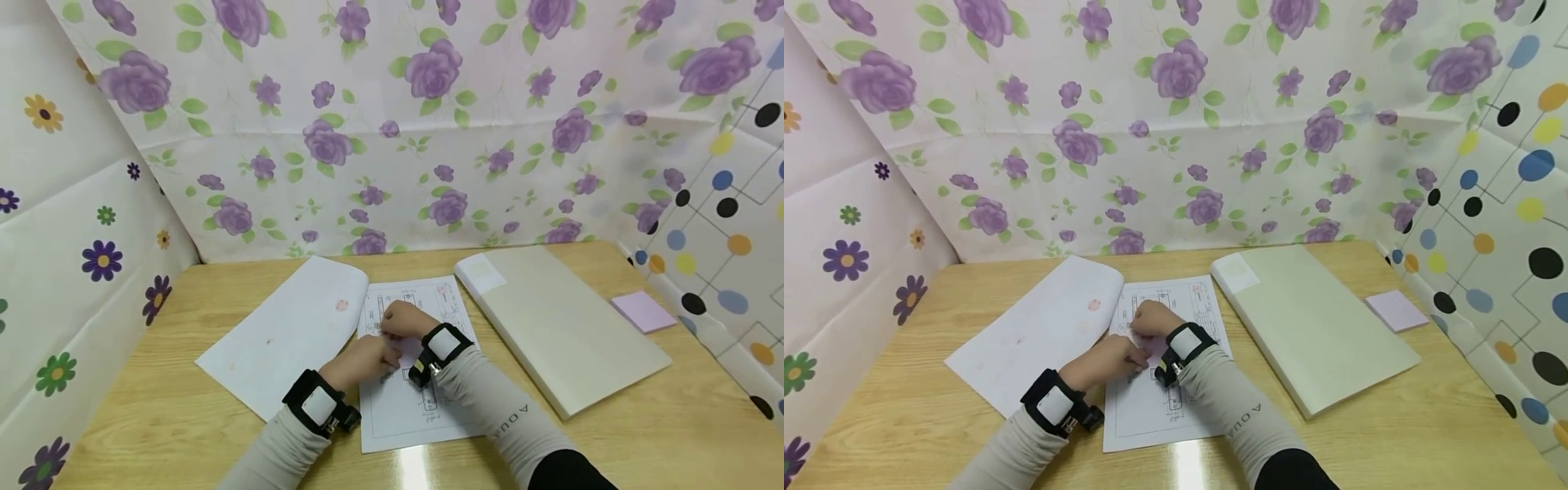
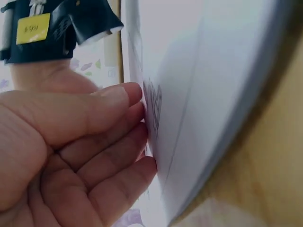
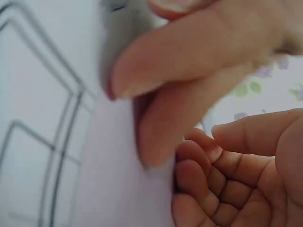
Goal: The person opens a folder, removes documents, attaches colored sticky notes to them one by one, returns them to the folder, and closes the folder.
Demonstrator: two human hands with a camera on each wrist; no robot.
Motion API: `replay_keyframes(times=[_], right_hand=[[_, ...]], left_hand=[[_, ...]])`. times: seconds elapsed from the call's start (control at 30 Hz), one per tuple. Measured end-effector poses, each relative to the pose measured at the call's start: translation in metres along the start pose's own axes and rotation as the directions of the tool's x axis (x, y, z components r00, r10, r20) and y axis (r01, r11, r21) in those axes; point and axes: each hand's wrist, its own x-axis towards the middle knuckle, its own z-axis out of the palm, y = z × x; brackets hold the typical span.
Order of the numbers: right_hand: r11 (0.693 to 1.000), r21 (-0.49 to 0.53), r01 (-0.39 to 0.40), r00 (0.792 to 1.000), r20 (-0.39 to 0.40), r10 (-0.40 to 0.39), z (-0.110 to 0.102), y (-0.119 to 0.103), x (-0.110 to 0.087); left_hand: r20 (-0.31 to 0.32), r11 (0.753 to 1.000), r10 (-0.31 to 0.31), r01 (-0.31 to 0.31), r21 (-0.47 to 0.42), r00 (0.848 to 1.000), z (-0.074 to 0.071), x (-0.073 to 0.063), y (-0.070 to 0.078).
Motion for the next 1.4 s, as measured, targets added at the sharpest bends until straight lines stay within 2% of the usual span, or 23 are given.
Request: replay_keyframes(times=[0.1,0.17,0.37,0.6,0.8,1.07,1.2,1.27,1.4], right_hand=[[0.995,0.096,-0.040,0.999,-0.020,0.042,-0.004,0.002,-0.007],[0.990,0.124,-0.063,0.997,-0.024,0.067,-0.006,0.003,-0.010],[0.988,0.127,-0.089,0.994,-0.049,0.095,-0.009,0.007,-0.016],[0.989,0.108,-0.097,0.992,-0.066,0.104,-0.009,0.004,-0.020],[0.988,0.106,-0.109,0.991,-0.069,0.116,-0.007,0.003,-0.020],[0.991,0.071,-0.112,0.992,-0.057,0.116,-0.002,0.002,-0.024],[0.993,0.052,-0.104,0.993,-0.047,0.107,-0.003,0.000,-0.028],[0.994,0.039,-0.098,0.994,-0.043,0.100,-0.003,0.000,-0.030],[0.996,0.003,-0.087,0.995,-0.054,0.087,-0.003,0.000,-0.036]], left_hand=[[0.002,0.999,-0.037,0.037,-0.033,0.999,0.001,-0.001,-0.003],[0.002,0.995,-0.070,0.070,-0.070,0.998,0.001,-0.003,-0.004],[-0.039,0.989,-0.109,0.104,-0.102,0.993,-0.003,-0.007,-0.002],[-0.070,0.976,-0.197,0.189,-0.103,0.978,-0.012,-0.010,0.005],[-0.089,0.973,-0.217,0.208,-0.100,0.972,-0.018,-0.010,0.006],[-0.161,0.973,-0.222,0.209,-0.097,0.962,-0.025,-0.013,0.006],[-0.208,0.965,-0.259,0.244,-0.096,0.943,-0.031,-0.016,0.005],[-0.229,0.957,-0.289,0.273,-0.097,0.930,-0.035,-0.019,0.004],[-0.283,0.930,-0.367,0.349,-0.114,0.886,-0.041,-0.024,-0.002]])
